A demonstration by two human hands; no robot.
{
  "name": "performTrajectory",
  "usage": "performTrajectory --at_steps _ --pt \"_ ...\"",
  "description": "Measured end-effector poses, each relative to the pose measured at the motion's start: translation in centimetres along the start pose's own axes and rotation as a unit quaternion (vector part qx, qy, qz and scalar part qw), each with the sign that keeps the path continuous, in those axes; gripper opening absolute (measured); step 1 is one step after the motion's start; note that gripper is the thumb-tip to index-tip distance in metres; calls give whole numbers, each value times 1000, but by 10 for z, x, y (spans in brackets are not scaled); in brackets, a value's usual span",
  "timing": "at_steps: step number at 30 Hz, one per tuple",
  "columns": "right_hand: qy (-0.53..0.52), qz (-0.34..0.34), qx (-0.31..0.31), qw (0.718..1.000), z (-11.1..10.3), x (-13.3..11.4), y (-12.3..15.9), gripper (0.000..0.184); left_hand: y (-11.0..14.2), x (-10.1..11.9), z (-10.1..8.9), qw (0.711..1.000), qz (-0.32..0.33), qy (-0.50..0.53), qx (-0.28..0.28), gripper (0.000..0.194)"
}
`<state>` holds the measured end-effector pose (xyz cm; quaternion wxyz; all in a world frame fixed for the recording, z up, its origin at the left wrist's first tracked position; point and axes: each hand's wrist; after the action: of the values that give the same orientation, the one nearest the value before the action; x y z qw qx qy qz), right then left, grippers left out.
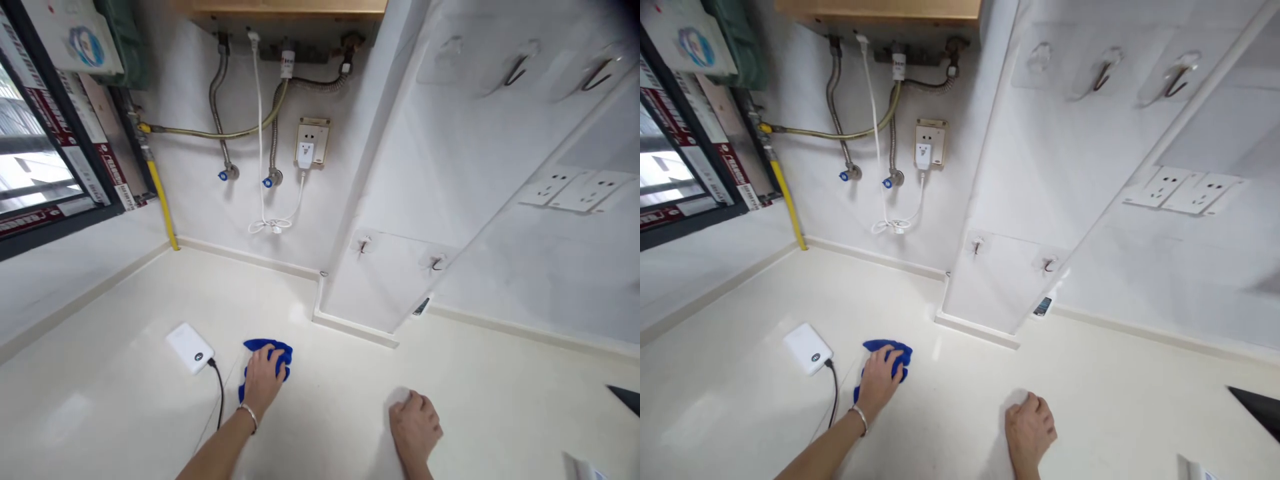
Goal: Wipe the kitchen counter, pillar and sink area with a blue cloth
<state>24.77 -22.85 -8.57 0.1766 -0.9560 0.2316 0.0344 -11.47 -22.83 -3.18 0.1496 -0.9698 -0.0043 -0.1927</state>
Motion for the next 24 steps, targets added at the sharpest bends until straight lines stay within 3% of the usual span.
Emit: performTrajectory --at_steps 5,9,13,24 --pt "-7 3 -9 1000 0 0 0 36 66 31 0 995 78 42 -39 33" --pt "-22 10 -22 999 1 1 -1 37 83 34 0 973 171 94 -124 37" --pt "-36 12 -30 999 2 2 -1 39 55 21 -3 971 169 104 -130 35" --pt "-73 27 -19 997 -3 1 1 43 -42 -53 -8 1000 15 -1 2 28"
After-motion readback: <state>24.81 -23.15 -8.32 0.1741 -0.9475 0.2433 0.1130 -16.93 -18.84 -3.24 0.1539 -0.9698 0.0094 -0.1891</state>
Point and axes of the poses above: each hand's wrist, its own y-axis away from the middle knuckle, its own z-axis out of the palm, x = y × z, and after that the axes turned 5 degrees about -x, right-handed
